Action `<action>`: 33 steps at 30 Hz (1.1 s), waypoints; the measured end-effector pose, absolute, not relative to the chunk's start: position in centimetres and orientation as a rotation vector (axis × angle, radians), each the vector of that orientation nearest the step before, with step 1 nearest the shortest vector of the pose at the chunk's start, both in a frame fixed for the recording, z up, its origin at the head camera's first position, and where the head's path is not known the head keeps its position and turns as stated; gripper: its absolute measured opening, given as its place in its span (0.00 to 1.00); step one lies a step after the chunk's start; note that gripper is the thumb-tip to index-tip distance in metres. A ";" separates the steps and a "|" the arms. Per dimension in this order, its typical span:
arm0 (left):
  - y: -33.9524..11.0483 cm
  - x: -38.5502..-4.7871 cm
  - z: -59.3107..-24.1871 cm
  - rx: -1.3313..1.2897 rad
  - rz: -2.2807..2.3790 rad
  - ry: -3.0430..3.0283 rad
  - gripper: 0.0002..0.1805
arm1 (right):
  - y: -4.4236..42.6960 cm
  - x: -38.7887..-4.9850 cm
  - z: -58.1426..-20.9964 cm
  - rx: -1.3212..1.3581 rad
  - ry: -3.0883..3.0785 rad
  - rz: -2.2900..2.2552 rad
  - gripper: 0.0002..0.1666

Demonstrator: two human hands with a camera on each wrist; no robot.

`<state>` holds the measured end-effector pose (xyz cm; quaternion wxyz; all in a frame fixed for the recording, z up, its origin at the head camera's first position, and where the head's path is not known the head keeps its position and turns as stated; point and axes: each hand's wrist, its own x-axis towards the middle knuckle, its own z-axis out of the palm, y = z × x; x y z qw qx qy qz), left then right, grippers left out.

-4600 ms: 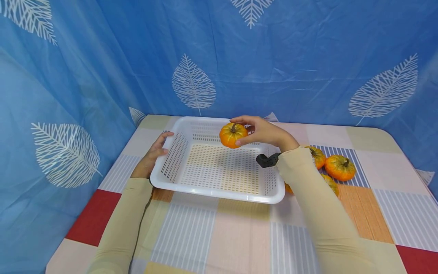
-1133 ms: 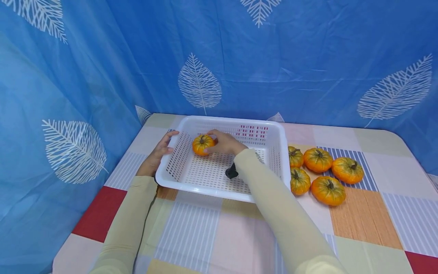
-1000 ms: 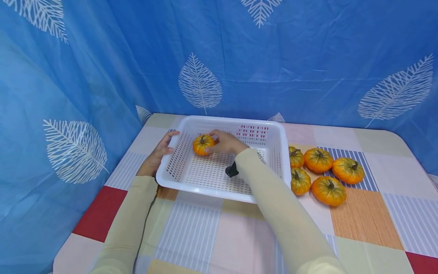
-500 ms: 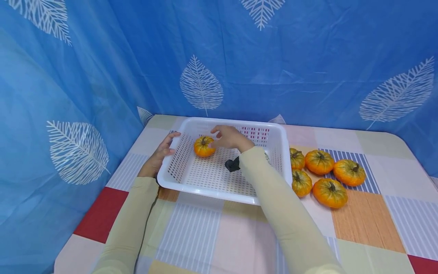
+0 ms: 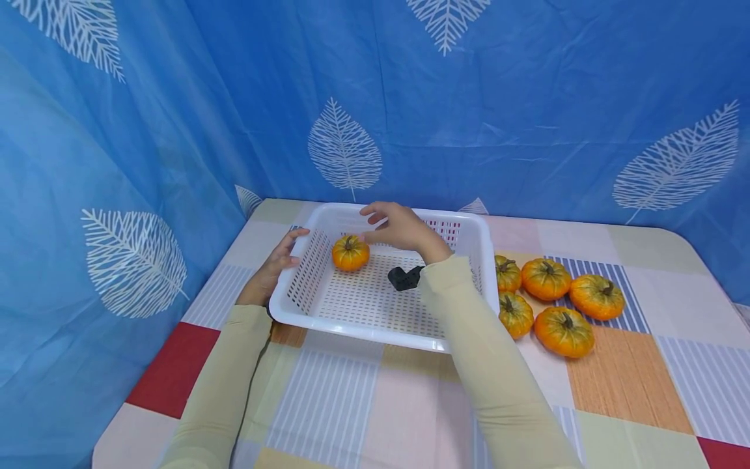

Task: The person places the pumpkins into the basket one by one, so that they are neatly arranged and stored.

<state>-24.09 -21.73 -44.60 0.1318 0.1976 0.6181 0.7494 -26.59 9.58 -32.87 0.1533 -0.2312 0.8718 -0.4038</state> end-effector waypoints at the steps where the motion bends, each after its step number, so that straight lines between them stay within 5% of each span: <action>1: -21.7 -24.1 -44.6 0.568 2.173 1.795 0.31 | 9.7 -26.5 -32.8 -0.666 2.501 -1.173 0.35; 33: -21.7 -24.0 -44.5 0.545 2.176 1.779 0.31 | 13.0 -21.4 -29.1 -0.836 2.459 -1.726 0.28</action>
